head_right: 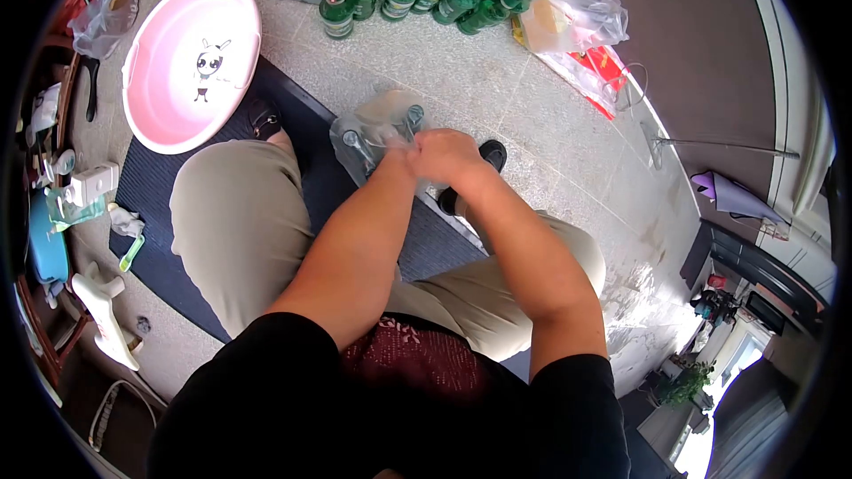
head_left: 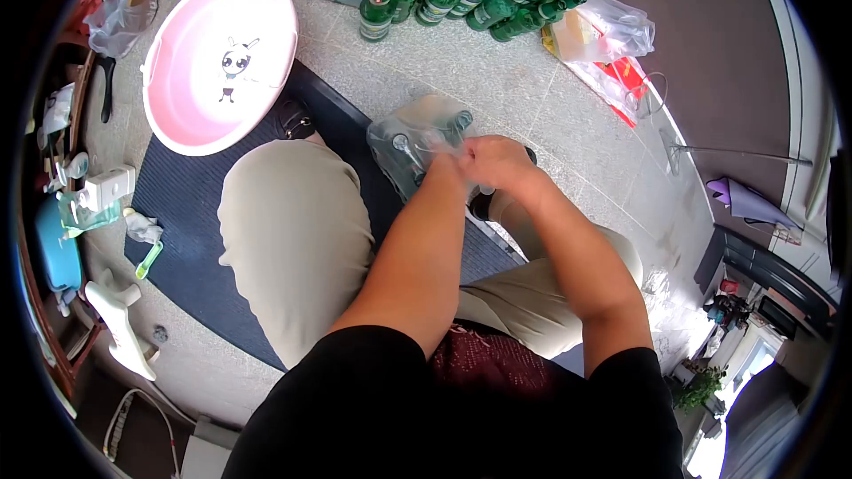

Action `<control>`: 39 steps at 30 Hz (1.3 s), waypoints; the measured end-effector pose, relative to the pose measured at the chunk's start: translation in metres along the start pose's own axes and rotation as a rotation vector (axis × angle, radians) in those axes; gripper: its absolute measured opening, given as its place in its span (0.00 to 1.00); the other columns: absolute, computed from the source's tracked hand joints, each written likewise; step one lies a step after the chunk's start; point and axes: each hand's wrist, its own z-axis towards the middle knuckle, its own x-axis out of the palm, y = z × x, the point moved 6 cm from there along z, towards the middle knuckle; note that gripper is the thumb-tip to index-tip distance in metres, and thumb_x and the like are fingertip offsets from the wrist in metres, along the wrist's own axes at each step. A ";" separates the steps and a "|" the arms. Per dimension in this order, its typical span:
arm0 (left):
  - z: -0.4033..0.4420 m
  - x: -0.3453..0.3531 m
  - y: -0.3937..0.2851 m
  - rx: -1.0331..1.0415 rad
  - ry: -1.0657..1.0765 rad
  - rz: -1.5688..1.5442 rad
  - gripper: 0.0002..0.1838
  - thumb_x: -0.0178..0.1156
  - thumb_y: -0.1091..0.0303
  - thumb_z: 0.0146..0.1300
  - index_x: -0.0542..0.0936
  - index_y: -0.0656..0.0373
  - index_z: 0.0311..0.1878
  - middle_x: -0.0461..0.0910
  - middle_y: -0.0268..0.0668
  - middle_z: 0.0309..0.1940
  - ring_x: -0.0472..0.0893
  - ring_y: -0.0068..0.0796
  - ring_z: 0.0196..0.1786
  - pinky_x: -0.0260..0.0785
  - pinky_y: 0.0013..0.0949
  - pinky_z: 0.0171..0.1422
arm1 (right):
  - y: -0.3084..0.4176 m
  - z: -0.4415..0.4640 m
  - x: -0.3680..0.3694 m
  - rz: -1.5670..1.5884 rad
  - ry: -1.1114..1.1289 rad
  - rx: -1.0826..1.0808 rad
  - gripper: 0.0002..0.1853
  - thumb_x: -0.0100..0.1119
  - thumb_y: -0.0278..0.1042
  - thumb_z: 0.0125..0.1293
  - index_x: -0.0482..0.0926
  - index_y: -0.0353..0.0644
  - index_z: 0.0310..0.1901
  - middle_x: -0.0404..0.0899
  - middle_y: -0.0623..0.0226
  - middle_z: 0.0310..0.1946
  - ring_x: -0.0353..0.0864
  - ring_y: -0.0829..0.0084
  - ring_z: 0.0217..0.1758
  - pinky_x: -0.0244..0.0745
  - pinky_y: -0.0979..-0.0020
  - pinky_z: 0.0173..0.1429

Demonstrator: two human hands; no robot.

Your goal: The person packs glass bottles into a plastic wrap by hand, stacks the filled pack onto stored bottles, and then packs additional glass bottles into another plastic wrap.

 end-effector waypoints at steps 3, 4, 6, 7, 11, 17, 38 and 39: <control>0.041 0.000 -0.004 0.161 0.055 0.003 0.33 0.43 0.38 0.65 0.68 0.53 0.62 0.72 0.38 0.58 0.72 0.36 0.57 0.63 0.40 0.63 | -0.020 0.000 -0.017 0.159 0.054 0.022 0.16 0.54 0.47 0.55 0.78 0.41 0.34 0.81 0.54 0.34 0.79 0.54 0.43 0.73 0.61 0.50; 0.051 0.005 -0.012 0.316 0.123 0.015 0.34 0.44 0.37 0.64 0.69 0.52 0.62 0.71 0.36 0.59 0.71 0.36 0.58 0.61 0.39 0.64 | -0.040 0.008 -0.019 0.235 -0.043 0.137 0.18 0.56 0.48 0.54 0.78 0.40 0.34 0.81 0.54 0.34 0.80 0.55 0.42 0.72 0.61 0.50; 0.070 0.013 -0.009 0.287 0.171 -0.036 0.34 0.45 0.35 0.62 0.68 0.50 0.63 0.69 0.35 0.60 0.69 0.35 0.59 0.60 0.38 0.64 | -0.066 0.026 0.002 0.307 -0.135 0.255 0.19 0.58 0.50 0.54 0.78 0.39 0.35 0.81 0.54 0.35 0.80 0.56 0.42 0.72 0.62 0.50; 0.071 0.016 -0.007 0.261 0.218 -0.088 0.35 0.47 0.34 0.60 0.68 0.49 0.63 0.68 0.34 0.62 0.68 0.34 0.60 0.60 0.37 0.64 | -0.067 0.029 0.000 0.265 -0.420 0.188 0.20 0.58 0.51 0.55 0.78 0.39 0.36 0.81 0.54 0.35 0.80 0.56 0.42 0.72 0.62 0.51; 0.052 0.015 -0.010 0.150 0.203 -0.028 0.36 0.49 0.33 0.58 0.68 0.47 0.64 0.66 0.35 0.63 0.66 0.32 0.62 0.62 0.37 0.62 | -0.053 0.036 0.011 0.309 -0.116 0.120 0.18 0.54 0.48 0.61 0.79 0.40 0.39 0.81 0.54 0.38 0.80 0.57 0.45 0.73 0.61 0.51; 0.057 0.008 -0.012 0.208 0.167 -0.147 0.32 0.51 0.36 0.59 0.70 0.49 0.58 0.68 0.36 0.57 0.69 0.34 0.56 0.70 0.38 0.52 | -0.045 0.030 0.011 -0.265 0.080 0.076 0.14 0.47 0.41 0.67 0.79 0.41 0.41 0.81 0.54 0.40 0.79 0.57 0.48 0.73 0.58 0.51; 0.063 0.019 -0.057 0.881 -0.134 1.755 0.45 0.56 0.39 0.56 0.59 0.61 0.68 0.64 0.48 0.64 0.68 0.42 0.64 0.60 0.41 0.66 | -0.040 0.028 -0.008 -0.252 -0.135 0.097 0.12 0.46 0.38 0.67 0.78 0.41 0.39 0.82 0.57 0.37 0.83 0.60 0.42 0.76 0.61 0.45; 0.067 0.015 -0.055 0.890 -0.134 1.762 0.45 0.56 0.39 0.56 0.59 0.61 0.68 0.64 0.48 0.64 0.68 0.42 0.64 0.60 0.41 0.66 | -0.040 0.030 -0.007 -0.244 -0.143 0.097 0.12 0.46 0.38 0.67 0.78 0.41 0.39 0.82 0.57 0.37 0.83 0.60 0.42 0.76 0.61 0.45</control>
